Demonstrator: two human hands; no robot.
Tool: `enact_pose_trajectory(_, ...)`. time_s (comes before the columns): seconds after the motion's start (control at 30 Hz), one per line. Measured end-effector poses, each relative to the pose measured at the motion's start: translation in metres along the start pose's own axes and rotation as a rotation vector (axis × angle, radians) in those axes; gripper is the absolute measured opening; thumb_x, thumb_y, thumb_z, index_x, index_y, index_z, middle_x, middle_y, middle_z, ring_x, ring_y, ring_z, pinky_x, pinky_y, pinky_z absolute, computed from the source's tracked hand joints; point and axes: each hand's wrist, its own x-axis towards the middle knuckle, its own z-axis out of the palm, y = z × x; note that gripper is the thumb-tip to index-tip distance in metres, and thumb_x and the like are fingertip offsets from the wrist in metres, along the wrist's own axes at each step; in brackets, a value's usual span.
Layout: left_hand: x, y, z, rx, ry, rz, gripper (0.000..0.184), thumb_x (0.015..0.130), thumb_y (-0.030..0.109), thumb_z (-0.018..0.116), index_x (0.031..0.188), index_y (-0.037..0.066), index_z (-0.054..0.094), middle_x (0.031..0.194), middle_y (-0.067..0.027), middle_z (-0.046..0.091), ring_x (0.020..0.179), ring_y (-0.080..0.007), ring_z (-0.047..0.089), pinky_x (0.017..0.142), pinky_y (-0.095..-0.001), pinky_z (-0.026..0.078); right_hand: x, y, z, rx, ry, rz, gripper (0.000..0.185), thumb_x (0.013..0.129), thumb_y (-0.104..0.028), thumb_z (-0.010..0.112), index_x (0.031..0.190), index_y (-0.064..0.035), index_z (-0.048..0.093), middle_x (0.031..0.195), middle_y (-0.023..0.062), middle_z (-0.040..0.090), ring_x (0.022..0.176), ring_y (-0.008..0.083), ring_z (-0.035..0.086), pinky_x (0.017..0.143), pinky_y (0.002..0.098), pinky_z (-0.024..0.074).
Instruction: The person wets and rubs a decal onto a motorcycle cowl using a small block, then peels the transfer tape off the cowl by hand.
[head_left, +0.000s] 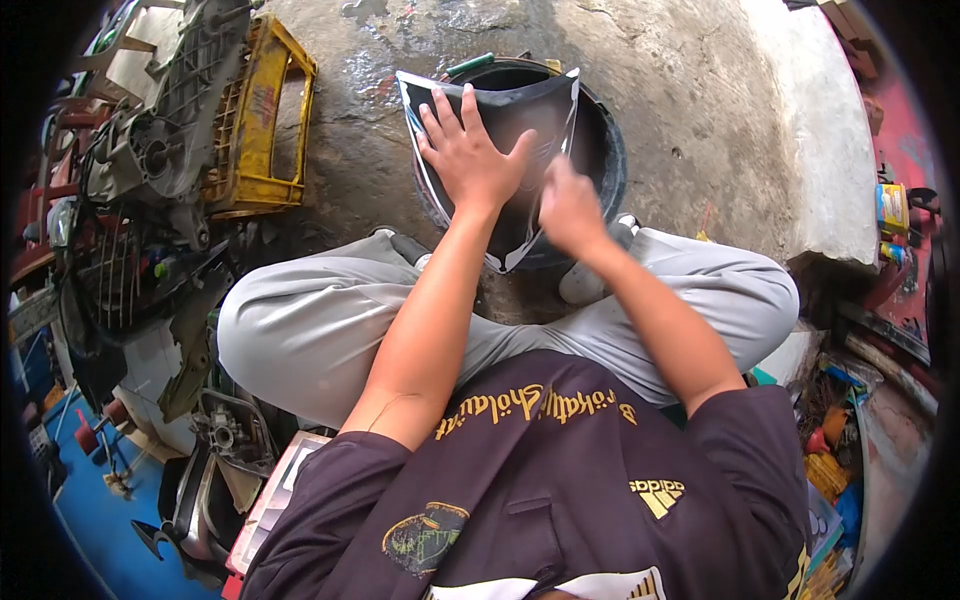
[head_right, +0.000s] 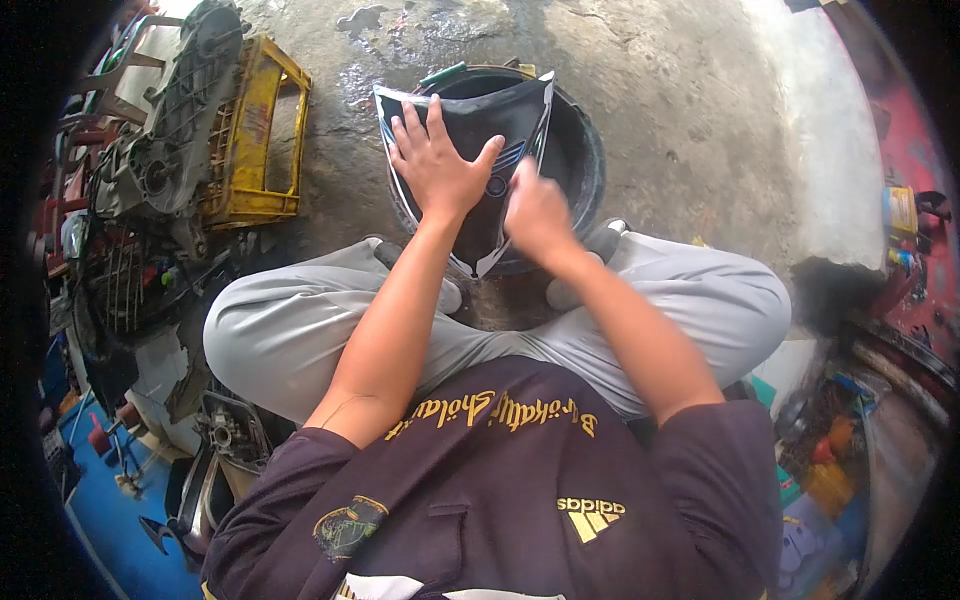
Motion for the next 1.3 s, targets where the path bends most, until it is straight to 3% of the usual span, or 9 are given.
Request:
enact_pose_trajectory(0.1, 0.001, 0.003, -0.003, 0.034, -0.005, 0.002, 0.107, 0.078, 0.069, 0.080, 0.159, 0.011, 0.041, 0.167, -0.0262, 0.034, 0.155, -0.0487, 0.029, 0.124, -0.0638, 0.024, -0.057, -0.005, 0.007, 0.168, -0.196, -0.001, 0.016, 0.095, -0.004, 0.057, 0.109, -0.0017, 0.053, 0.085, 0.0331, 0.069, 0.088, 0.0543, 0.068, 0.079, 0.0648, 0.0499)
enact_pose_trajectory(0.23, 0.000, 0.003, -0.002, 0.038, -0.004, 0.004, 0.107, 0.078, 0.070, 0.080, 0.159, 0.011, 0.042, 0.167, -0.0259, 0.034, 0.155, -0.0485, 0.030, 0.122, -0.0647, 0.025, -0.042, -0.004, -0.027, 0.131, -0.160, 0.138, 0.015, 0.098, -0.009, 0.063, 0.110, -0.0043, 0.056, 0.086, 0.0279, 0.071, 0.089, 0.0510, 0.070, 0.078, 0.0593, 0.0526)
enact_pose_trajectory(0.33, 0.000, 0.000, 0.000, 0.026, 0.003, 0.013, 0.108, 0.078, 0.070, 0.080, 0.160, 0.011, 0.042, 0.167, -0.0257, 0.035, 0.155, -0.0486, 0.030, 0.122, -0.0651, 0.026, -0.003, -0.002, -0.069, 0.206, -0.084, 0.200, 0.017, 0.100, -0.011, 0.064, 0.114, -0.0048, 0.057, 0.076, 0.0156, 0.070, 0.076, 0.0360, 0.072, 0.071, 0.0493, 0.0533)
enact_pose_trajectory(0.47, 0.000, 0.001, 0.000, 0.034, -0.008, 0.020, 0.109, 0.078, 0.071, 0.080, 0.160, 0.011, 0.041, 0.167, -0.0256, 0.034, 0.154, -0.0489, 0.030, 0.121, -0.0651, 0.028, 0.020, -0.003, -0.096, 0.152, -0.067, 0.139, 0.022, 0.101, -0.012, 0.063, 0.118, -0.0015, 0.054, 0.077, 0.0140, 0.072, 0.076, 0.0353, 0.073, 0.073, 0.0483, 0.0538)
enact_pose_trajectory(0.53, 0.000, -0.001, 0.002, 0.042, -0.001, 0.024, 0.110, 0.078, 0.071, 0.080, 0.160, 0.011, 0.041, 0.167, -0.0256, 0.034, 0.154, -0.0491, 0.030, 0.120, -0.0658, 0.028, 0.021, 0.006, -0.087, 0.091, -0.030, 0.039, 0.024, 0.103, -0.013, 0.063, 0.120, 0.0000, 0.053, 0.079, 0.0113, 0.074, 0.060, 0.0185, 0.068, 0.060, 0.0359, 0.0534)
enact_pose_trajectory(0.7, 0.002, -0.002, 0.002, 0.032, 0.003, 0.035, 0.109, 0.077, 0.071, 0.081, 0.160, 0.012, 0.041, 0.167, -0.0259, 0.033, 0.154, -0.0492, 0.030, 0.120, -0.0674, 0.027, -0.005, 0.006, -0.055, 0.125, -0.295, 0.160, 0.022, 0.101, -0.014, 0.066, 0.115, 0.0015, 0.060, 0.080, 0.0158, 0.074, 0.071, 0.0249, 0.073, 0.069, 0.0405, 0.0552)
enact_pose_trajectory(0.77, 0.000, -0.001, 0.003, 0.025, -0.001, 0.035, 0.108, 0.077, 0.070, 0.081, 0.159, 0.012, 0.041, 0.167, -0.0259, 0.033, 0.155, -0.0492, 0.030, 0.120, -0.0679, 0.027, -0.015, 0.002, -0.048, 0.100, -0.313, 0.027, 0.015, 0.097, -0.013, 0.068, 0.105, -0.0018, 0.064, 0.081, 0.0194, 0.073, 0.081, 0.0390, 0.074, 0.075, 0.0490, 0.0543)
enact_pose_trajectory(1.0, 0.003, 0.000, 0.003, 0.040, -0.028, 0.032, 0.109, 0.077, 0.068, 0.082, 0.160, 0.012, 0.040, 0.167, -0.0277, 0.032, 0.155, -0.0498, 0.028, 0.120, -0.0687, 0.026, -0.001, 0.012, -0.043, 0.249, -0.178, -0.075, 0.018, 0.091, -0.006, 0.071, 0.107, 0.0014, 0.066, 0.096, 0.0226, 0.072, 0.088, 0.0386, 0.071, 0.076, 0.0456, 0.0542)
enact_pose_trajectory(1.3, 0.003, -0.001, 0.005, 0.046, -0.033, 0.036, 0.111, 0.076, 0.066, 0.083, 0.161, 0.013, 0.037, 0.168, -0.0275, 0.029, 0.154, -0.0524, 0.029, 0.119, -0.0683, 0.027, -0.021, 0.010, -0.030, 0.303, -0.265, -0.177, 0.013, 0.087, -0.002, 0.069, 0.098, 0.0021, 0.065, 0.092, 0.0229, 0.070, 0.090, 0.0438, 0.069, 0.079, 0.0489, 0.0544)
